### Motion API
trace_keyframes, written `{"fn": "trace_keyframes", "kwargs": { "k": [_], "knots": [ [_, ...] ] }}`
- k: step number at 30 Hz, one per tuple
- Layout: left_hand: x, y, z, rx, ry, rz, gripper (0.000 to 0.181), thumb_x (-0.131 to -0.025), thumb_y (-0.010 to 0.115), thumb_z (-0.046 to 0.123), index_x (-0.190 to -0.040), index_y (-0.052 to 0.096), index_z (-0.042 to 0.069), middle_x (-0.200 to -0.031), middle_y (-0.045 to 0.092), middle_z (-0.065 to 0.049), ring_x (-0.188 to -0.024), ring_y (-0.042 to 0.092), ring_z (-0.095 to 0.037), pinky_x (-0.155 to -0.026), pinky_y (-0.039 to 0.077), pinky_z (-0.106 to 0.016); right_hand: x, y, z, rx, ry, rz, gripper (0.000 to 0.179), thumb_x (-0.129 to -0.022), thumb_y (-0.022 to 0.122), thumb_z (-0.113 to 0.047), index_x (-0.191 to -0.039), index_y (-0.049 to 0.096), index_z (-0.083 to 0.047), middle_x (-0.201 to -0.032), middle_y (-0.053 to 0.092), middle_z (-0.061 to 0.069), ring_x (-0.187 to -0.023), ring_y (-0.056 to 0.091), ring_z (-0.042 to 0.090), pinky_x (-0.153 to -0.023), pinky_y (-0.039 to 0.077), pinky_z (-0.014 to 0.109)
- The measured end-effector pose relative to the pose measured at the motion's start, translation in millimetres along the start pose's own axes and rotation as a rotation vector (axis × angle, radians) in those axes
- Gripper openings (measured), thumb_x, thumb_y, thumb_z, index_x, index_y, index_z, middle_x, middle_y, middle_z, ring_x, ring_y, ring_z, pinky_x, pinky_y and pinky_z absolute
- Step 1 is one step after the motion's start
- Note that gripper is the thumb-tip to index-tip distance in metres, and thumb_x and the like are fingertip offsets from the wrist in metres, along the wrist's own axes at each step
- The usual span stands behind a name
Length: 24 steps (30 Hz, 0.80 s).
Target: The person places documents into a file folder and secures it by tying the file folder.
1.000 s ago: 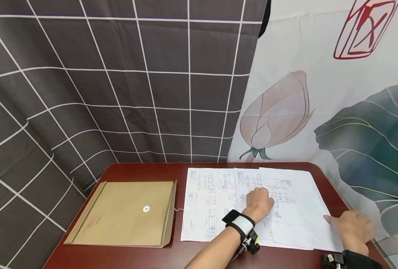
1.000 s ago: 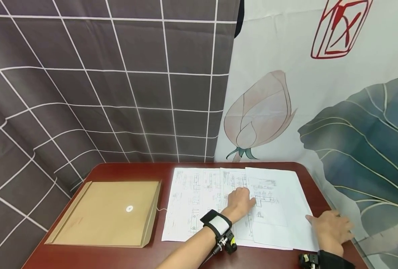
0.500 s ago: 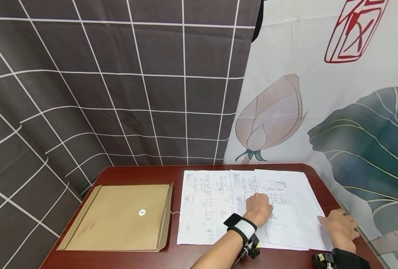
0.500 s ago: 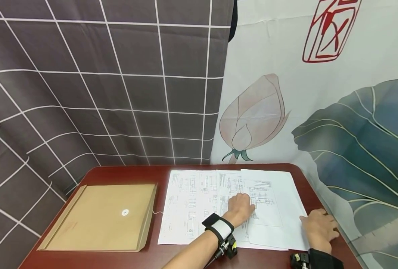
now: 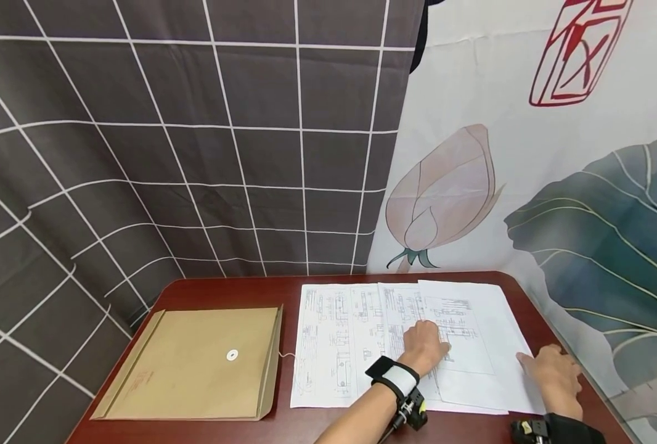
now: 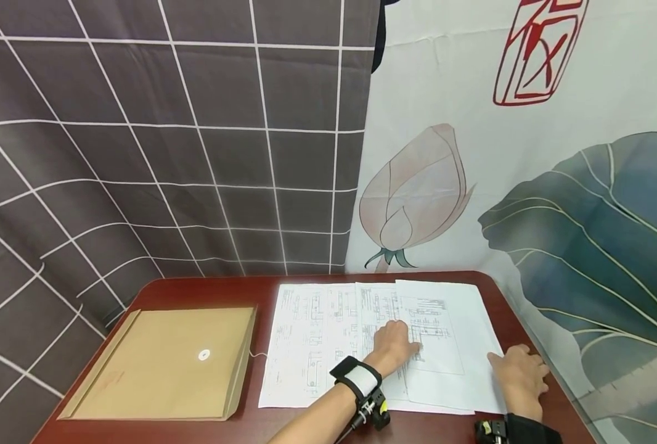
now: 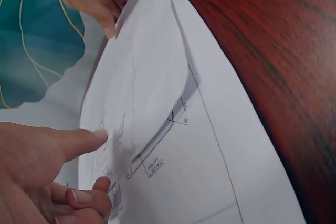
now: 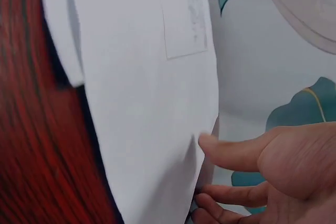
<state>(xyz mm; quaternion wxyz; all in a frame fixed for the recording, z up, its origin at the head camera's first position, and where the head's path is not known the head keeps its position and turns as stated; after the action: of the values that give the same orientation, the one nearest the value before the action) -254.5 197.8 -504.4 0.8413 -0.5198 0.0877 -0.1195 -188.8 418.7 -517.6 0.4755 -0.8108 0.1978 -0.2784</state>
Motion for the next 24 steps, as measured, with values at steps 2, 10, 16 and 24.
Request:
{"fn": "trace_keyframes", "kwargs": {
  "k": [2,10,16,24],
  "knots": [
    [-1.3,2.9,-2.2,-0.027,-0.009,0.019,0.034,-0.076,0.08,0.039,-0.08,0.07,0.007,-0.066,0.054,-0.002,-0.051,0.049,-0.013,-0.049,0.041,-0.024,1.9,1.0,-1.1,0.007,-0.011,0.008,0.074,-0.088,0.065,-0.022,-0.121,0.025,0.031,-0.111,0.029,0.052,-0.106,0.03,0.063,-0.087,0.036,0.072],
    [-4.3,5.0,-5.8,0.017,-0.039,0.024,0.041,-0.074,0.083,0.033,-0.099,0.067,0.004,-0.074,0.054,-0.003,-0.059,0.05,-0.014,-0.055,0.043,-0.026,5.8,4.6,-4.5,-0.045,-0.045,0.06,0.058,-0.085,0.068,-0.017,-0.112,0.038,0.025,-0.102,0.047,0.043,-0.092,0.048,0.055,-0.077,0.044,0.063],
    [-5.1,3.6,-7.0,-0.011,-0.019,0.011,0.04,-0.074,0.083,0.029,-0.101,0.067,0.005,-0.077,0.054,-0.004,-0.061,0.052,-0.015,-0.056,0.044,-0.027,6.0,7.7,-4.3,-0.134,-0.118,0.084,0.04,-0.085,0.068,-0.01,-0.104,0.05,0.021,-0.094,0.057,0.036,-0.082,0.056,0.047,-0.073,0.046,0.058],
    [-5.7,6.1,-8.9,-0.035,0.01,0.004,0.047,-0.073,0.083,0.035,-0.105,0.068,0.005,-0.081,0.054,-0.003,-0.061,0.051,-0.013,-0.056,0.043,-0.025,3.6,5.7,6.0,-0.196,-0.19,0.127,0.029,-0.084,0.069,-0.01,-0.092,0.055,0.014,-0.082,0.058,0.027,-0.075,0.052,0.038,-0.063,0.04,0.045]
  ]
}}
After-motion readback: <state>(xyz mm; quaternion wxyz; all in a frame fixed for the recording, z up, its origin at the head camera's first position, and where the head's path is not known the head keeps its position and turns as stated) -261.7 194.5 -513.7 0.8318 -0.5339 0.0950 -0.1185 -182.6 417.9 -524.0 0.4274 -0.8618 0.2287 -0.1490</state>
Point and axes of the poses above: each hand's wrist, its own x-axis away from the middle knuckle, its own y-axis out of the palm, z = x × y, the point moved 3 cm from there along -x, towards the middle knuckle
